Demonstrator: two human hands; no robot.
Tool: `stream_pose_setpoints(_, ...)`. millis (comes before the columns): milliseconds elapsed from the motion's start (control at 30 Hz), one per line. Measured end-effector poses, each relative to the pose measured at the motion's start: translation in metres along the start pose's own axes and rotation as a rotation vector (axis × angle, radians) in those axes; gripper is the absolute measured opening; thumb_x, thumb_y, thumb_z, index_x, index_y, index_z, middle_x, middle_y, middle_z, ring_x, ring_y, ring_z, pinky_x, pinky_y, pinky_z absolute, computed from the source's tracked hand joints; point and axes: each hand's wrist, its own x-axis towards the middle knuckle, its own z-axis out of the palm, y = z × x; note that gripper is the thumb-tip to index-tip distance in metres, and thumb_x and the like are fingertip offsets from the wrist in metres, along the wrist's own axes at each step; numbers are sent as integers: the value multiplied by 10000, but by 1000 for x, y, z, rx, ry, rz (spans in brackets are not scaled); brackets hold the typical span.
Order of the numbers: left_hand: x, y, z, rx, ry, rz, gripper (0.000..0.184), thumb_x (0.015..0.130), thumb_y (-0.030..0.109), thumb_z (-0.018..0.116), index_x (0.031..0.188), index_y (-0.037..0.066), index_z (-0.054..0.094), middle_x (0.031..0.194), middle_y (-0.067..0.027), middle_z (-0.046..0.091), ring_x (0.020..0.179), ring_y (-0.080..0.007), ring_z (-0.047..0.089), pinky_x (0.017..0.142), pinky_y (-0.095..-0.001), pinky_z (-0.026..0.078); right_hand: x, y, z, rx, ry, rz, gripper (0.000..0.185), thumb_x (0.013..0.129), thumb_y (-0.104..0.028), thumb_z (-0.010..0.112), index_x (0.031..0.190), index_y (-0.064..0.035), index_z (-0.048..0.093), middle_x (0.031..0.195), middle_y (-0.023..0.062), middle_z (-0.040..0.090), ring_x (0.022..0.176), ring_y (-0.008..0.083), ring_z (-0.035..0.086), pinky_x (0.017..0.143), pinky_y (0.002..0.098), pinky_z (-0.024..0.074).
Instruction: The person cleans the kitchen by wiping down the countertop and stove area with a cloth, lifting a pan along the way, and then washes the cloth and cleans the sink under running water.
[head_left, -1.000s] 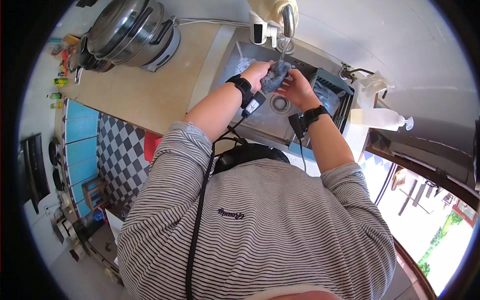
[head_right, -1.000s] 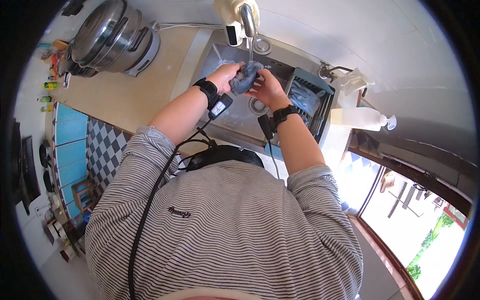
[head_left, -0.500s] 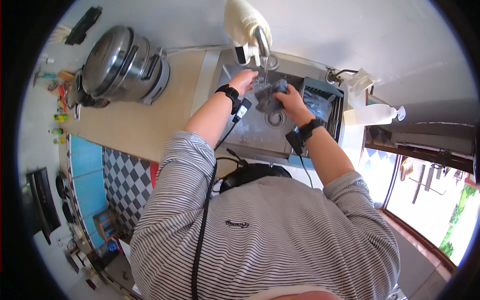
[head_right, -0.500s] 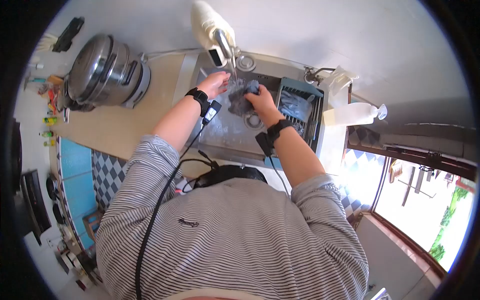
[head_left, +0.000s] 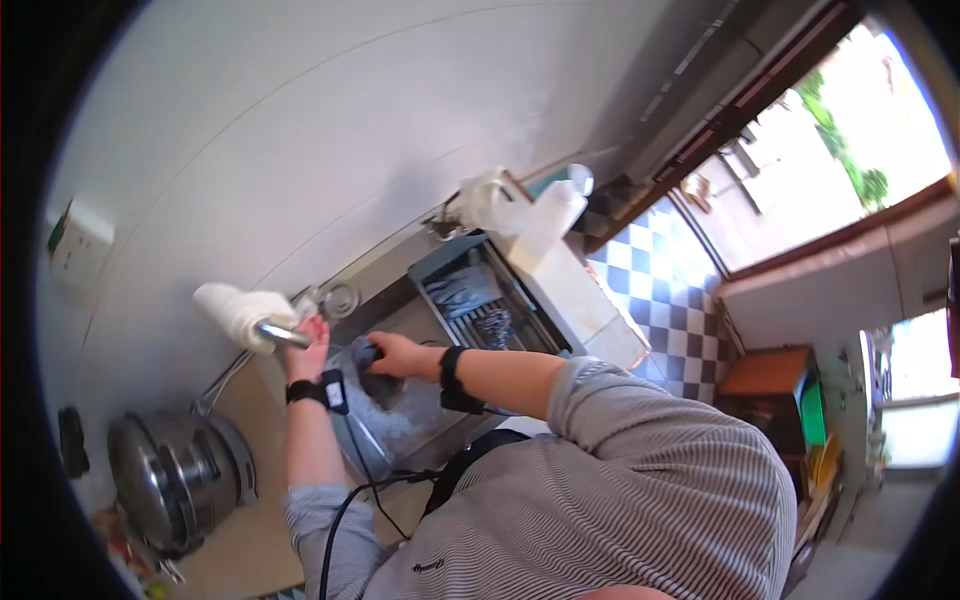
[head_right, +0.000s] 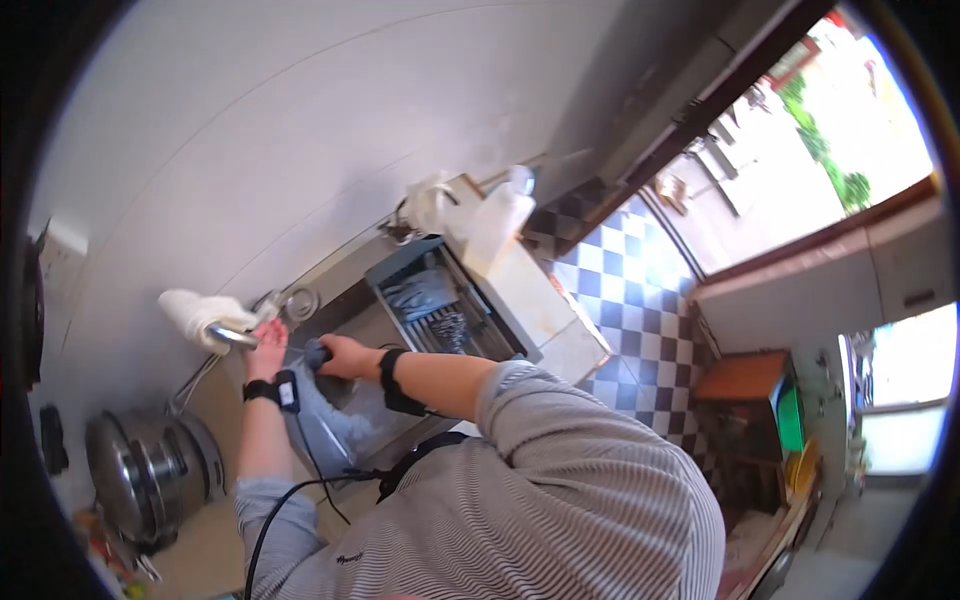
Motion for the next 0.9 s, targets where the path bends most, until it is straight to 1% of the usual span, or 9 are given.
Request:
stream_pose_setpoints(100, -13, 8, 17, -33, 8, -32, 335, 846, 148, 533, 1129, 9, 421, 1148, -138, 497, 1061, -237, 500, 866, -367, 435, 7, -5, 5, 45, -1, -2, 483, 670, -210, 705, 1081, -40, 516, 917, 156, 603, 854, 267, 585, 751, 355, 464)
stream_pose_setpoints(200, -32, 5, 26, 206, 50, -52, 449, 864, 316, 502, 1227, 79, 382, 1271, -138, 428, 1138, -240, 458, 925, -446, 355, 5, -12, 3, 7, 59, -4, 472, 663, -205, 706, 1064, -39, 521, 897, 162, 605, 835, 270, 589, 741, 357, 468)
stream_pose_setpoints(300, -69, -19, 20, 657, 137, -214, 586, 787, 482, 581, 1259, 183, 401, 1091, -89, 503, 993, -210, 485, 777, -400, 417, 1, -30, 2, 28, 97, 0, 373, 659, -200, 705, 951, -30, 548, 814, 110, 629, 736, 198, 605, 651, 340, 491)
stream_pose_setpoints(367, -102, -37, 25, 553, 197, -373, 662, 719, 568, 622, 1257, 248, 406, 1057, -113, 500, 947, -260, 485, 802, -531, 391, 7, -22, 10, 86, 108, 103, 344, 690, -210, 705, 952, -40, 561, 752, 71, 611, 643, 146, 573, 568, 306, 482)
stream_pose_setpoints(467, -131, -55, 35, 222, 232, -591, 788, 660, 661, 618, 1273, 221, 390, 1269, -135, 439, 1230, -350, 338, 843, -687, 306, 9, -12, 20, 193, 155, 74, 405, 689, -287, 725, 915, 6, 561, 796, 116, 625, 705, 164, 600, 612, 306, 496)
stream_pose_setpoints(533, -143, -57, 51, 38, 270, -582, 741, 692, 627, 615, 1257, 192, 414, 1264, -104, 448, 1208, -345, 368, 874, -682, 299, 3, -7, 27, 310, 109, 96, 302, 755, -138, 669, 989, -4, 532, 880, 80, 604, 766, 143, 583, 660, 289, 492)
stream_pose_setpoints(600, -140, -60, 51, -78, -23, -492, 635, 737, 566, 614, 1197, 154, 467, 1194, -120, 501, 1119, -323, 470, 857, -649, 365, 1, 9, 28, 126, 129, 67, 327, 742, -137, 644, 999, 26, 526, 893, 107, 606, 796, 158, 589, 696, 296, 494)
stream_pose_setpoints(733, -138, -70, 56, 23, 5, -363, 472, 798, 466, 601, 1094, 106, 525, 1045, -89, 587, 905, -268, 598, 766, -531, 488, -32, -20, 20, 129, 141, 17, 341, 757, -160, 614, 1037, 7, 511, 887, 90, 599, 816, 172, 577, 733, 291, 476)
stream_pose_setpoints(900, -152, -81, 73, 100, 273, -155, 268, 881, 267, 521, 1066, 74, 526, 1011, -83, 590, 876, -227, 603, 750, -380, 503, -31, -5, 14, 215, 126, 13, 489, 759, -193, 606, 1171, 0, 428, 988, 157, 585, 891, 217, 574, 774, 312, 461)
